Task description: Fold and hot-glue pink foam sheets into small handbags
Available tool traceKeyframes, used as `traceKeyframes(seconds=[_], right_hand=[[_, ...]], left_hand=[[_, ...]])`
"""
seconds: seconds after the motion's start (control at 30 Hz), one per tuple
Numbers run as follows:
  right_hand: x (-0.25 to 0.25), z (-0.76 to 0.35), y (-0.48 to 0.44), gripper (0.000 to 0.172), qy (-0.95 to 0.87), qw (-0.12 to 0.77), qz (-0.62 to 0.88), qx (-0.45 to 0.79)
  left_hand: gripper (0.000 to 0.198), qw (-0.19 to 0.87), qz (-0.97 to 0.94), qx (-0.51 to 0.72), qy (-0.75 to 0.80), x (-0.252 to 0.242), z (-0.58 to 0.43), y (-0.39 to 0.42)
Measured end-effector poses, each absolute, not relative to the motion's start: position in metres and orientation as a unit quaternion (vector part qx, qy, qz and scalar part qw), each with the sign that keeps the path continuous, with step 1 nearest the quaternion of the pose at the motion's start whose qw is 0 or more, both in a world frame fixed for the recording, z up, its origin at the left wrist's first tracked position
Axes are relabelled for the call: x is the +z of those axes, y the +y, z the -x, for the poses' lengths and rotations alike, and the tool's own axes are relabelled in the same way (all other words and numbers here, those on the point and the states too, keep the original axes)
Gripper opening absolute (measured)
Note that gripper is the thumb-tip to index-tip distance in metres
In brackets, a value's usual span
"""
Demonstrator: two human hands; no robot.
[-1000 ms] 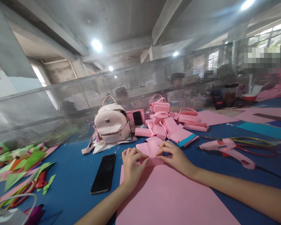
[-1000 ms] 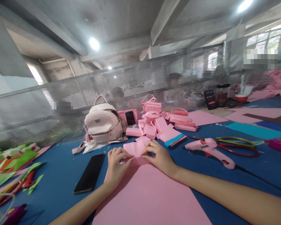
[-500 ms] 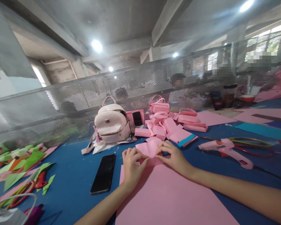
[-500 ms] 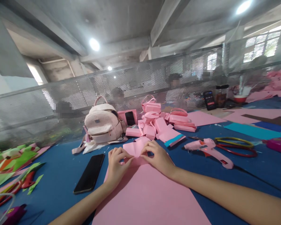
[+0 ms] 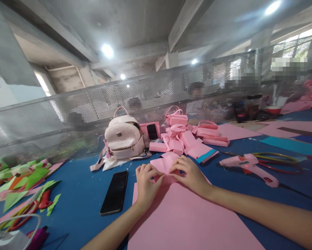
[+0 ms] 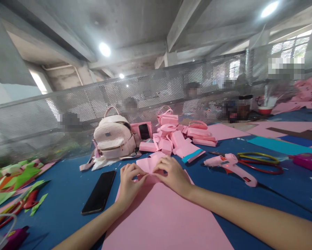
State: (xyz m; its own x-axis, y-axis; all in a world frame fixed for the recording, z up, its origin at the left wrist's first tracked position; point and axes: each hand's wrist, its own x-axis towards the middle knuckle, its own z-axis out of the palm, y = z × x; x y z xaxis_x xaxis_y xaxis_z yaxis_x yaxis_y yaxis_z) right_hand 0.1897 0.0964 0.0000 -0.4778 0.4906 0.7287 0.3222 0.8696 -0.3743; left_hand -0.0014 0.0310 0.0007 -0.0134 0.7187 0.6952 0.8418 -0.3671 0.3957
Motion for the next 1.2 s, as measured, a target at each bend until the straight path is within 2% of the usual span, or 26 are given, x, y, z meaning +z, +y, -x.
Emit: traceKeyframes(seconds=[0.43, 1.03, 1.2], right_hand=[[0.0003, -0.1863, 0.0961, 0.013, -0.850, 0.459, 0.242, 0.083], [0.0011, -0.1859, 0.0962, 0.009, -0.853, 0.458, 0.238, 0.077], [0.0008, -0.1853, 0.0965, 0.013, -0.848, 0.466, 0.237, 0.088]], left_hand=[[0.012, 0.071, 0.698, -0.450, -0.553, 0.0014, 0.0003, 0.0304], [0.010, 0.074, 0.702, -0.444, -0.552, 0.0015, 0.0008, 0.0300], [0.012, 0.068, 0.703, -0.445, -0.551, 0.0025, 0.0002, 0.0293]])
